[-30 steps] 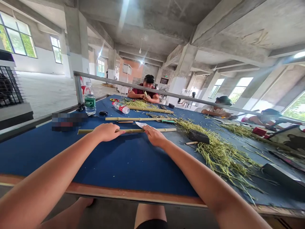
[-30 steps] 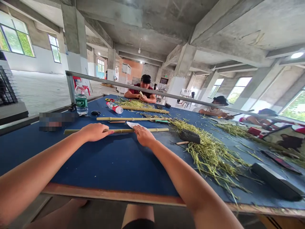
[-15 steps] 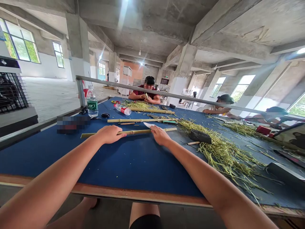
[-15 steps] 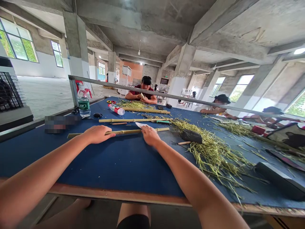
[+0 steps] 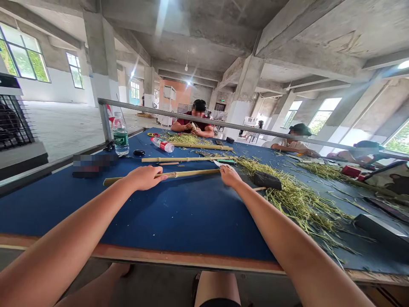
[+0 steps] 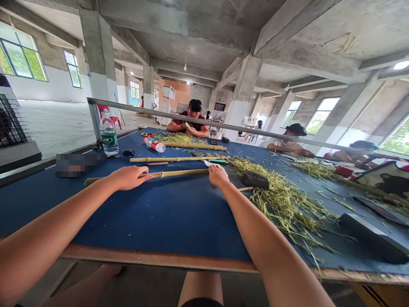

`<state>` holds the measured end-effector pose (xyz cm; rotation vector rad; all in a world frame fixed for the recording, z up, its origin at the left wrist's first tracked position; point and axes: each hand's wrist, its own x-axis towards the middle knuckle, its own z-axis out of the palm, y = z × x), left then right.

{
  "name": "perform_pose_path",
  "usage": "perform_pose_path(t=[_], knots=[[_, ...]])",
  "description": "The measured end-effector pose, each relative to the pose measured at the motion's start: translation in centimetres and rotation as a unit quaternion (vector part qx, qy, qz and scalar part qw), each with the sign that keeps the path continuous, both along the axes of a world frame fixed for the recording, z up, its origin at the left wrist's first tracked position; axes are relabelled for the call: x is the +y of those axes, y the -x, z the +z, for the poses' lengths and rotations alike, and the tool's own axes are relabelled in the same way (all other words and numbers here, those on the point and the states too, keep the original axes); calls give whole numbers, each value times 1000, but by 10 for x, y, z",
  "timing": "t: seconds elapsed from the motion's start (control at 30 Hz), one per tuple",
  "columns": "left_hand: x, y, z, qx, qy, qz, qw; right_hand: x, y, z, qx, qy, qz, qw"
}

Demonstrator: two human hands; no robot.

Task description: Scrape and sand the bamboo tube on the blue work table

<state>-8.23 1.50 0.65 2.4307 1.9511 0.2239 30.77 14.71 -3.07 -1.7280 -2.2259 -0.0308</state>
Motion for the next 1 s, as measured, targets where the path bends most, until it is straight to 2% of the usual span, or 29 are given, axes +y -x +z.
perform_pose_path(t=[0.1,0.23,0.33,0.43,0.53,0.63,0.73,0.77,0.83,0.93,1.0], knots=[[3,-1,-3,2,-2,-6,1000,-17,37,-7,11,5,91,996],[7,-1,-7,-7,3,-8,1000,-49,95,-15,46,-14,273,961],[7,-1,-7,-4,0,-8,1000,-58,109,-12,47,-25,335,941],[2,-2,-3,8,3,-10,1000,-45,88,-5,28,-27,293,955],[-1,-4,1,22,8,-14,1000,-21,46,0,6,-17,163,987],[-2,-6,1,26,9,-18,999,-4,13,0,0,-7,54,998],[0,-7,-1,25,4,-21,999,-3,14,-2,10,7,30,999],[0,-7,-2,23,4,-22,999,-8,23,-3,14,11,45,999],[1,-6,-3,20,3,-26,999,-23,48,-7,21,11,119,993],[2,-6,-4,23,2,-31,999,-54,92,-10,35,-14,276,961],[2,-5,-4,24,0,-36,999,-70,110,-9,41,-33,344,938]])
